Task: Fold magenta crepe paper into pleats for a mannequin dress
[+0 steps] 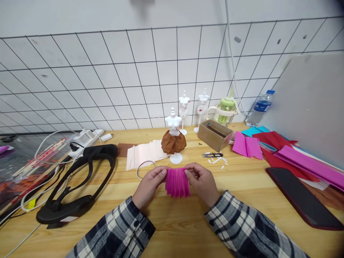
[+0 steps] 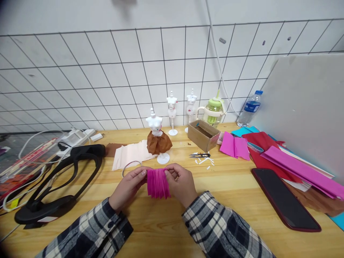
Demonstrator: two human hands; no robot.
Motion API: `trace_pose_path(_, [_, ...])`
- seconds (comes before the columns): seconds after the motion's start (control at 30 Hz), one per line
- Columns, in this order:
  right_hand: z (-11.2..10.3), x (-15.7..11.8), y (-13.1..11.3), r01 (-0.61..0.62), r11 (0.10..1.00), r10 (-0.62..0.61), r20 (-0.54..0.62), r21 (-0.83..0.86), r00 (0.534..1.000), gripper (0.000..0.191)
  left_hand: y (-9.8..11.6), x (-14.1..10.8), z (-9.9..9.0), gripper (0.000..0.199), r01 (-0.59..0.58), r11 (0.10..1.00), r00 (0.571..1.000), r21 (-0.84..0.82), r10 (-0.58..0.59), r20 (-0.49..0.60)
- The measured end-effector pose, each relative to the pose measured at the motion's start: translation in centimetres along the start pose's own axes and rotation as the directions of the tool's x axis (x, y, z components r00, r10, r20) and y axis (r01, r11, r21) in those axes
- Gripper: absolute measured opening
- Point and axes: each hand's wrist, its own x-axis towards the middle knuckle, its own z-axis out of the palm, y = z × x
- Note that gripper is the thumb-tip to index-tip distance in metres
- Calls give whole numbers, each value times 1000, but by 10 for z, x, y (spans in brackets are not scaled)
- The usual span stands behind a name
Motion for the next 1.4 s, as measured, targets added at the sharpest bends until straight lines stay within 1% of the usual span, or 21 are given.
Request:
trace_pose_path(0.07, [0,0,-1,-11,1000,11,-5,-6,1000,19,0,0,-1,32,-17,999,1000,46,17,3])
trace_pose_path(0.2, [0,1,-2,-30,1000,30,9,-8,999,19,4,-1,-1,28,-52,989,999,140,53,-6])
trace_pose_path(0.3, [1,1,-1,-41,999,40,33,5,999,19,5,0,0,29,-86,970,996,226,81,33])
trace_pose_path(0.37, [1,1,-1,-35,999,34,49,18,998,18,3,1,0,31,-104,947,994,303,94,48])
trace_pose_path(0.43, [1,1,1,-29,999,26,79,36,996,17,0,2,1,32,-122,914,992,388,117,34])
trace_pose_path(0.53, [2,1,4,-83,986,64,133,145,989,19,-3,3,1,28,-133,866,989,481,145,12])
trace_pose_path(0.63, [4,3,6,-150,951,113,147,272,983,24,-2,2,2,23,-129,864,989,487,149,-3])
trace_pose_path(0.7, [4,4,6,-164,939,129,134,301,983,28,0,1,2,21,-125,866,989,484,148,-9])
trace_pose_path(0.8, [4,5,7,-175,936,146,118,307,982,31,3,1,3,20,-135,870,984,475,172,-35])
trace_pose_path(0.87, [4,6,7,-177,938,148,117,297,982,33,4,1,3,22,-134,893,982,430,179,-65])
trace_pose_path(0.97, [3,6,7,-171,940,139,126,295,982,33,6,1,3,27,-88,935,987,343,130,-99])
trace_pose_path(1.1, [3,7,10,-172,935,139,126,311,982,30,8,-1,5,31,-54,955,991,293,87,-99])
trace_pose_path(1.2, [3,9,15,-161,955,132,128,250,983,25,7,-2,6,32,-44,964,996,262,64,-69])
trace_pose_path(1.27, [2,8,16,-115,982,102,89,149,991,22,6,-3,6,31,-59,960,995,275,78,-57])
trace_pose_path(1.3, [1,6,15,-61,996,58,41,69,997,23,5,-3,7,29,-77,950,993,304,101,-63])
trace_pose_path(1.33, [0,4,13,18,999,-18,-12,-28,1000,28,5,-4,7,27,-97,933,989,346,130,-72])
trace_pose_path(1.37, [-1,2,9,118,984,-126,-52,-133,991,33,5,-5,8,25,-116,912,984,394,160,-81])
trace_pose_path(1.4, [-2,-1,4,222,947,-243,-63,-232,968,37,6,-6,9,23,-130,888,980,441,184,-81])
